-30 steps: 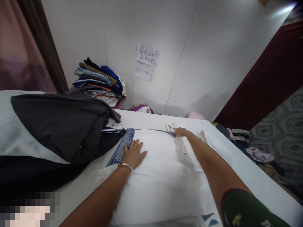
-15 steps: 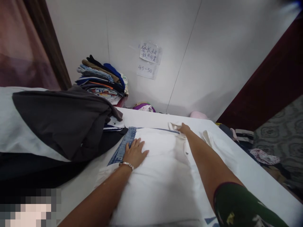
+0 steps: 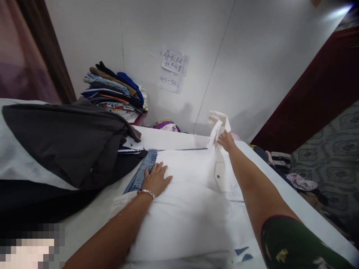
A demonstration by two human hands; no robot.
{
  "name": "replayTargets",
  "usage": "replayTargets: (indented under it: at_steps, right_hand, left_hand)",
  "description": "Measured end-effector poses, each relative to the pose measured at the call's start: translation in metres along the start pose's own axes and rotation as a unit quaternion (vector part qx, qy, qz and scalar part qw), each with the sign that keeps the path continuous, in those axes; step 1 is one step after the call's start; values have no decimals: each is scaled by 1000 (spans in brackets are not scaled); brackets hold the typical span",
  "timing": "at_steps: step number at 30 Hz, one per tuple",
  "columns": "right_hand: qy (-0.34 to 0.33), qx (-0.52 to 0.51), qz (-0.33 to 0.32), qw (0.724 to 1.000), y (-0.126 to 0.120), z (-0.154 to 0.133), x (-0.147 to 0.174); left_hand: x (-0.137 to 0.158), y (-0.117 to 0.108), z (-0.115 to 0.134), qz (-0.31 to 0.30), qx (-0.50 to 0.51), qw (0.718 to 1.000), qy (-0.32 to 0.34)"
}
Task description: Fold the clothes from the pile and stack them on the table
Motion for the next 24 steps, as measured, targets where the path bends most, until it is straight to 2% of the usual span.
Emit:
replayTargets:
  at_steps: [4, 9, 11, 13, 16, 18, 21, 24]
  right_hand:
    - [2, 46, -50, 998, 11, 27, 36]
    - [-43, 148, -94, 984, 33, 58, 101]
    - [-71, 216, -121, 966, 36, 69, 125]
    - [-103, 306, -138, 936, 33, 79, 144]
    - [-124, 409, -112, 897, 17, 92, 158]
    - [-77, 419, -100, 899, 5, 103, 160]
    - [5, 382, -127, 915, -4, 119, 158]
    - [14, 318, -116, 941, -13, 123, 151]
  left_hand:
    - [0, 0, 0, -1, 1, 1000, 1]
    - [-1, 0, 0, 2, -4, 1000, 0]
    - [-1, 0, 0, -1, -2, 1000, -2]
    - [-2, 1, -2, -5, -1, 1000, -9]
    - [-4, 2, -5, -11, -5, 1000, -23]
    - [-5, 2, -5, -17, -8, 999, -27]
    - [-7, 2, -4, -19, -13, 999, -28]
    - [-7, 0, -4, -18, -12, 999, -31]
Point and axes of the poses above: each hand's wrist, its own x-axis away from the middle knuckle, its own y-axis out of the palm, z = x × y, the point moved 4 cm from there along -x, towards the middle knuckle, and after that the axes turned 3 degrees about x, right-handed, at the moved point
